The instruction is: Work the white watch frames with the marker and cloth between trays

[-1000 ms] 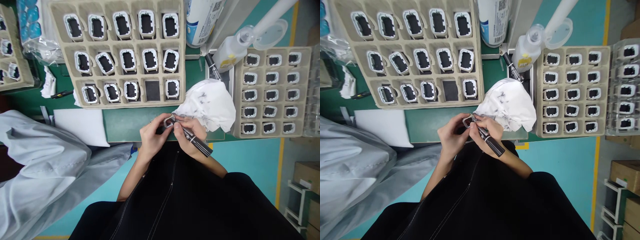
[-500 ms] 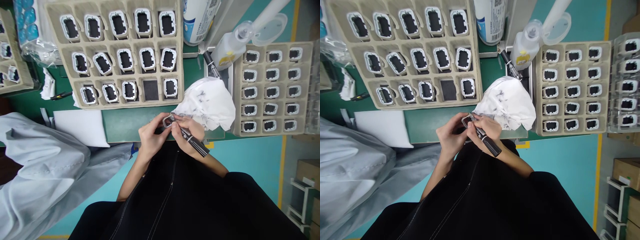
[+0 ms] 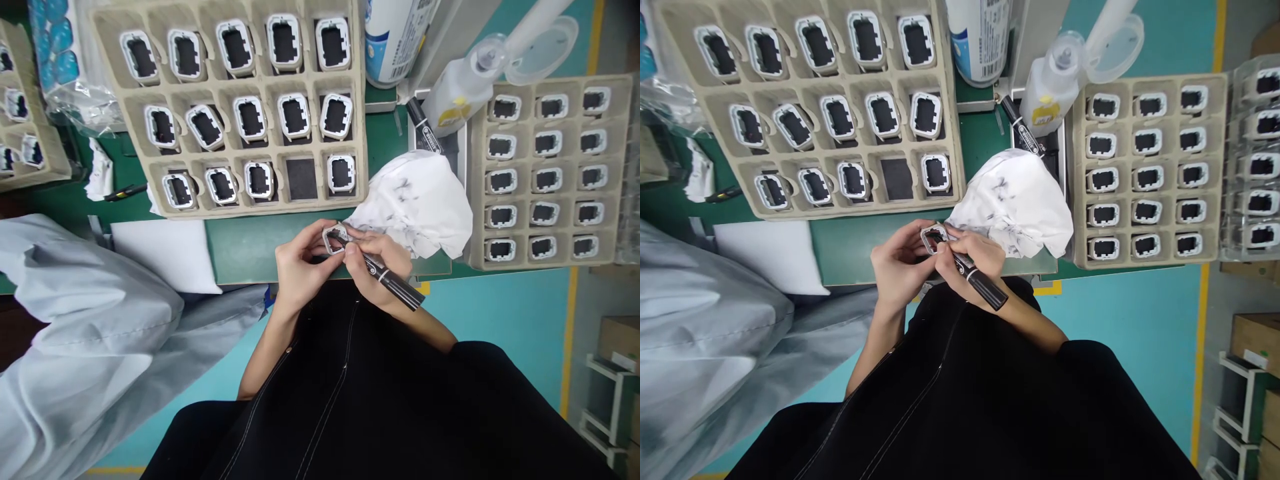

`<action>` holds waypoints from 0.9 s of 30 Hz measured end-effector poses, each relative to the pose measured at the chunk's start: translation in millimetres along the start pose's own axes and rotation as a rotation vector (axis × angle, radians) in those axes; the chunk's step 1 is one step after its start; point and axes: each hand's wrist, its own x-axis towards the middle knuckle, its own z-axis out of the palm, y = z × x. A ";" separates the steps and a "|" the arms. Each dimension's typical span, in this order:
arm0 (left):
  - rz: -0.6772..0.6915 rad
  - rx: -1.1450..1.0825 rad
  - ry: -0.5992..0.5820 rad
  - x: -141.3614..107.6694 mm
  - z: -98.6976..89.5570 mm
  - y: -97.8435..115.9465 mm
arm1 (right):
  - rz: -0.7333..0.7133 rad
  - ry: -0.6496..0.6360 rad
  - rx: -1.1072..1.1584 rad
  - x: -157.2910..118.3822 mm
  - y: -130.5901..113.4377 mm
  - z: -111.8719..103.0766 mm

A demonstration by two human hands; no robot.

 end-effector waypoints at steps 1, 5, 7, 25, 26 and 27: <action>-0.009 -0.014 -0.006 0.5 0.1 0.9 | 0.005 0.011 0.011 0.4 -0.5 0.5; -0.018 -0.009 -0.020 0.5 0.6 2.2 | 0.018 0.014 0.005 2.4 -3.3 0.4; -0.010 0.027 -0.014 -0.4 0.8 1.2 | 0.016 0.001 -0.011 3.6 -4.6 -0.8; 0.144 0.241 -0.010 -7.7 0.1 -4.4 | -0.005 0.022 -0.073 4.0 -3.1 0.4; 0.151 0.257 -0.008 -7.9 0.1 -4.4 | -0.006 0.022 -0.075 4.1 -3.0 0.5; 0.159 0.275 -0.007 -8.2 0.1 -4.2 | -0.009 0.019 -0.076 4.0 -2.6 0.5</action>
